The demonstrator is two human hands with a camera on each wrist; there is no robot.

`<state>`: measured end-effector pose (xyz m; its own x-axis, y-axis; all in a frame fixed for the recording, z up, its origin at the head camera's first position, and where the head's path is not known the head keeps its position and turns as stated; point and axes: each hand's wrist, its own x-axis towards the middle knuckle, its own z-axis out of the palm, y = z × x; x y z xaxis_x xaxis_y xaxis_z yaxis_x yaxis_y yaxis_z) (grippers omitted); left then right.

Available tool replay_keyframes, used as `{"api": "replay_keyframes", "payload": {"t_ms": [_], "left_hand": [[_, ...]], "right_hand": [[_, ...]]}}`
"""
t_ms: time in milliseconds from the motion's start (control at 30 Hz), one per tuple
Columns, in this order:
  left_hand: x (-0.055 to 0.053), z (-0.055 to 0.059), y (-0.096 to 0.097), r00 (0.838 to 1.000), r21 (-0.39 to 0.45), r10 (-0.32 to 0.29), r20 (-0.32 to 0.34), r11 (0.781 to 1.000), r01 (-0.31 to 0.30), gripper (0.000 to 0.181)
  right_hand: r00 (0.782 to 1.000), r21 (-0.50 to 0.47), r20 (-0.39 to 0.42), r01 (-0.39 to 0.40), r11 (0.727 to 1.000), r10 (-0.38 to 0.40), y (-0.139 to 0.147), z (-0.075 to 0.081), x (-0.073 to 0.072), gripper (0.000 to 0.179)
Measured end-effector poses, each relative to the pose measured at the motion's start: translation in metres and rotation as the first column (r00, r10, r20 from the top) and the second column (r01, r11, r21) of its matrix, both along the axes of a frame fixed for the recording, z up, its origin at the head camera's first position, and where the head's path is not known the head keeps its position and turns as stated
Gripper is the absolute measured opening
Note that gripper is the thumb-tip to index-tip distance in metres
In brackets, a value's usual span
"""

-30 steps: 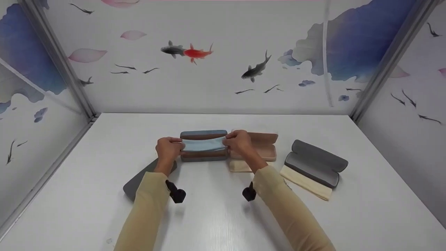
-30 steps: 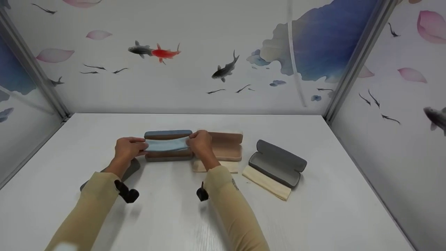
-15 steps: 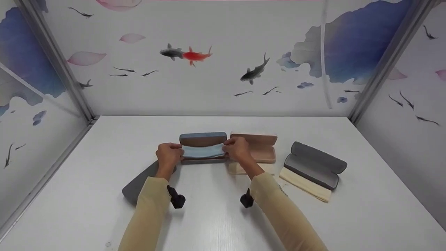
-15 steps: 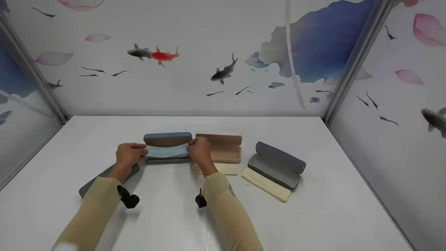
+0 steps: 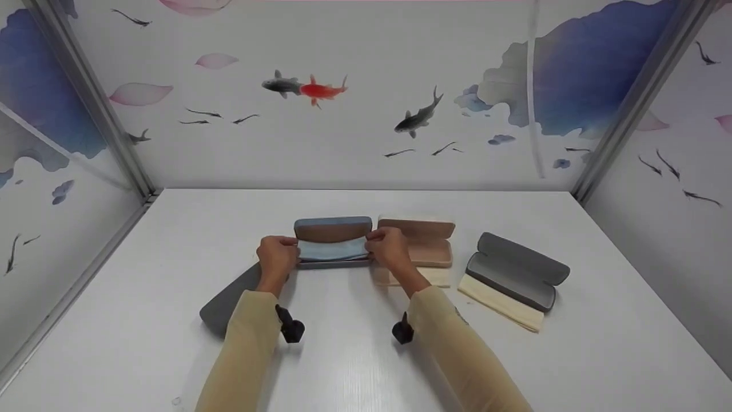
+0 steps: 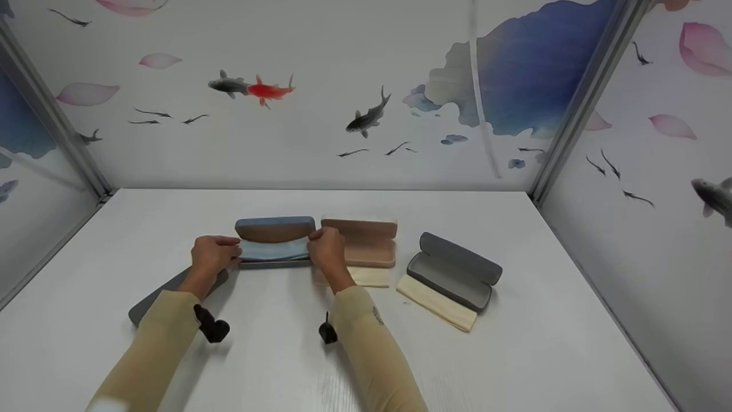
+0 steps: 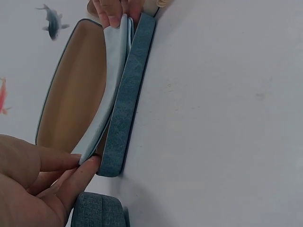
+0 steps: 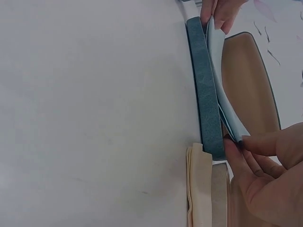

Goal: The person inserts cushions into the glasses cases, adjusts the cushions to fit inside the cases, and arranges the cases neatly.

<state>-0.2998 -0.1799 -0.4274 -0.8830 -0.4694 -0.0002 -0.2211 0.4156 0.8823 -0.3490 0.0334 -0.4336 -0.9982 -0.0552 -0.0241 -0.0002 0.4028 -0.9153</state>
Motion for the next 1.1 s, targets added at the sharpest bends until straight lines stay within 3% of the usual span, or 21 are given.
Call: {"api": "replay_keyframes", "payload": {"t_ms": [433,733,900,1100], "left_hand": [[0.000,0.002,0.000,0.999,-0.046,-0.035,-0.006,0.998,0.035,0.026],[0.004,0.010,-0.009,0.998,-0.088,-0.059,0.005,0.994,0.059,0.031],[0.008,0.022,-0.013,0.997,-0.122,-0.073,0.003,0.990,0.073,0.030],[0.007,0.044,-0.012,0.993,-0.176,-0.053,0.106,0.982,0.071,0.045]], "right_hand": [[1.000,0.033,-0.029,-0.006,0.999,0.007,0.000,0.002,0.001,0.017],[0.997,0.094,-0.072,-0.013,0.996,0.020,0.001,0.005,0.005,0.017],[0.997,0.148,-0.073,0.018,0.989,-0.007,0.005,0.012,0.007,0.020],[0.999,0.121,-0.042,0.023,0.992,-0.018,0.012,0.024,0.005,0.038]]}}
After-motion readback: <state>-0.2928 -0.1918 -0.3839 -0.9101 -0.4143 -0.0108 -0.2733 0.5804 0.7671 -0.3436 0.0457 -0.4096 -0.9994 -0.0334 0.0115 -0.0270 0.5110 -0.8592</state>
